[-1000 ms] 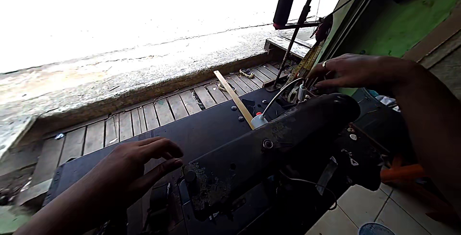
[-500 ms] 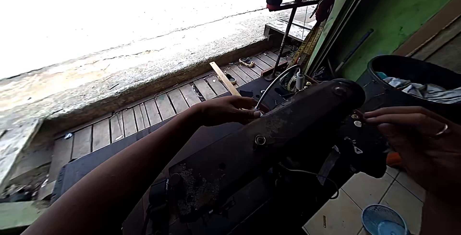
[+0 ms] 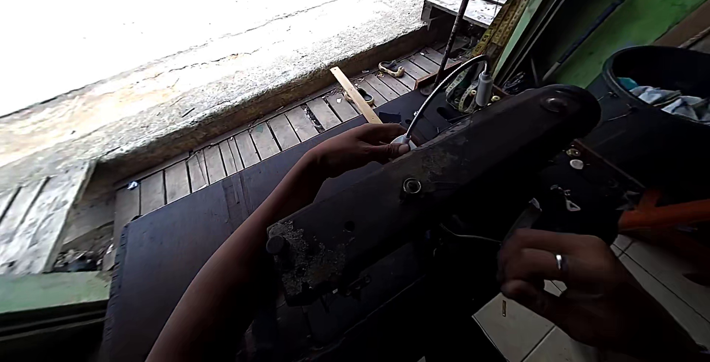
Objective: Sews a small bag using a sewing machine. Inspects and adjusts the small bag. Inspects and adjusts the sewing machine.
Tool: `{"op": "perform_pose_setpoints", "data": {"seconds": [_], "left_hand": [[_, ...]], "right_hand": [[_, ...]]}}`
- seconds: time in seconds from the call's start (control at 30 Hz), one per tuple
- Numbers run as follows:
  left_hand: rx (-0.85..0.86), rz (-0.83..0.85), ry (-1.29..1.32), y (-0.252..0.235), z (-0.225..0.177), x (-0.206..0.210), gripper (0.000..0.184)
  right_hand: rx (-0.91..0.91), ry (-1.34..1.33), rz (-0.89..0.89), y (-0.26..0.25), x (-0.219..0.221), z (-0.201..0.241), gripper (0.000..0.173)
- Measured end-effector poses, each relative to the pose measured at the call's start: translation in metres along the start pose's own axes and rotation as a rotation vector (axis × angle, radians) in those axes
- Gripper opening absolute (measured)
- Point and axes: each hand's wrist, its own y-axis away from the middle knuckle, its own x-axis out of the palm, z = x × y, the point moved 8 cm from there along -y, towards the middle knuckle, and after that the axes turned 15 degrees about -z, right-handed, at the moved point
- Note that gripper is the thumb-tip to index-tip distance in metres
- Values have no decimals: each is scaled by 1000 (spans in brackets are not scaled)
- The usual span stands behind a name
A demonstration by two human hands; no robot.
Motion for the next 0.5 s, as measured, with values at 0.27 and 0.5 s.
{"op": "perform_pose_setpoints", "data": {"seconds": [0.27, 0.5], "left_hand": [[-7, 36, 144, 1, 7, 2, 28], [43, 54, 115, 1, 3, 2, 22]], "right_hand": [[-50, 57, 13, 16, 65, 10, 26], [-3, 79, -78, -7, 17, 6, 24]]}}
